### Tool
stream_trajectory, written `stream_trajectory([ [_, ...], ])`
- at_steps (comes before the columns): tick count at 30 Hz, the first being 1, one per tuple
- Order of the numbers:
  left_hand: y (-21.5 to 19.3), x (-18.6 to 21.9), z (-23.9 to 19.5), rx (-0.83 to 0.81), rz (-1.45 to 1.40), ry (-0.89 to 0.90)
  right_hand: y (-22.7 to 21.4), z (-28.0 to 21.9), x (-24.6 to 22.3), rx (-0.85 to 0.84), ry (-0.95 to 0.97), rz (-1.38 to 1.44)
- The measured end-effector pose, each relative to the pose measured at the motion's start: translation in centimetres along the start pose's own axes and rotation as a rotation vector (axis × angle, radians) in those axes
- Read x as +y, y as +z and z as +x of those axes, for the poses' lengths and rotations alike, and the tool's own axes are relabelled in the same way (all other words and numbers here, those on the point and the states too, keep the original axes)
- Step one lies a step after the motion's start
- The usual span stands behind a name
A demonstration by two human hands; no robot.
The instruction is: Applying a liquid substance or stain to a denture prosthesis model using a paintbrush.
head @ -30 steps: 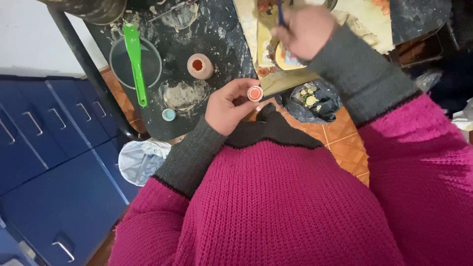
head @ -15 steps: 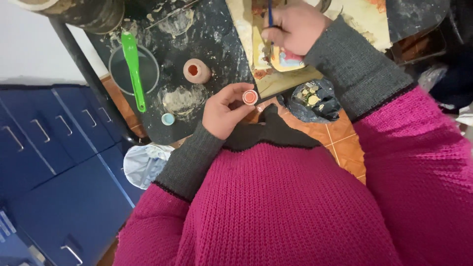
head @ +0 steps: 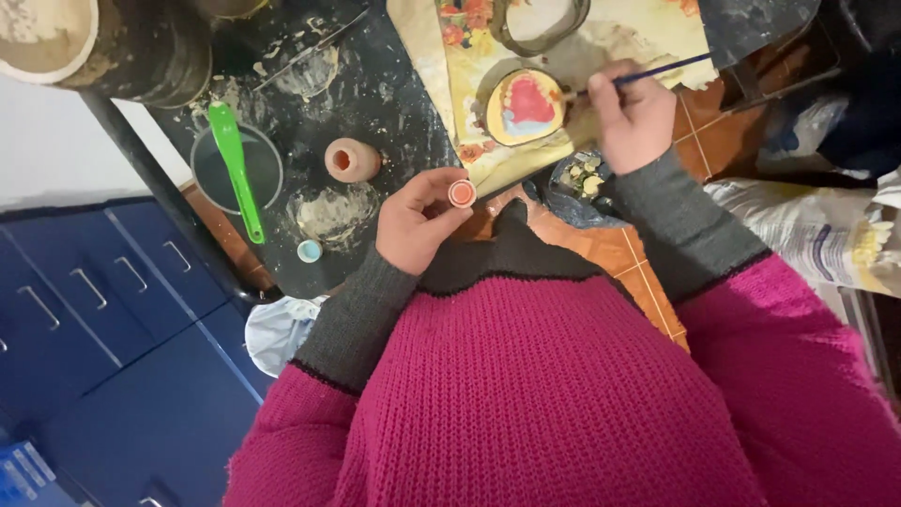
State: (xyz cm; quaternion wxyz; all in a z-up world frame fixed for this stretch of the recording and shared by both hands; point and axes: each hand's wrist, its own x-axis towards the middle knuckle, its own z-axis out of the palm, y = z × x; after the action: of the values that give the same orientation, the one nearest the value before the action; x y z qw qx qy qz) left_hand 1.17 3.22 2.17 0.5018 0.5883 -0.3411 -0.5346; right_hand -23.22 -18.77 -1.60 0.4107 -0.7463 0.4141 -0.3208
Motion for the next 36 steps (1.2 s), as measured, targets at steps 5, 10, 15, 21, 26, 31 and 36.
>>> stream_trajectory([
  [5, 0.9, -0.6, 0.6, -0.037, -0.032, 0.019, -0.1, -0.2, -1.8, 0.010, 0.066, 0.044],
  [10, 0.8, -0.5, 1.1, -0.061, -0.019, 0.025, -1.2, -1.2, -3.5, -0.031, -0.380, -0.247],
  [15, 0.9, -1.0, 1.3, -0.076, -0.051, 0.026, -1.6, -3.1, -4.9, -0.079, -0.495, -0.238],
  [21, 0.8, -1.0, 1.5, -0.072, -0.057, 0.027, 0.6, -4.1, -5.4, -0.089, -0.476, -0.179],
  [26, 1.0, -0.4, 1.2, -0.081, -0.041, 0.029, 3.6, -4.0, -4.4, -0.158, -0.102, 0.157],
  [31, 0.7, -0.5, 1.0, -0.072, -0.053, 0.010, 1.5, -3.5, -5.6, -0.050, -0.134, -0.041],
  [36, 0.6, -0.3, 0.9, -0.079, -0.032, -0.014, 2.1, -2.6, -6.8, -0.147, -0.132, 0.032],
])
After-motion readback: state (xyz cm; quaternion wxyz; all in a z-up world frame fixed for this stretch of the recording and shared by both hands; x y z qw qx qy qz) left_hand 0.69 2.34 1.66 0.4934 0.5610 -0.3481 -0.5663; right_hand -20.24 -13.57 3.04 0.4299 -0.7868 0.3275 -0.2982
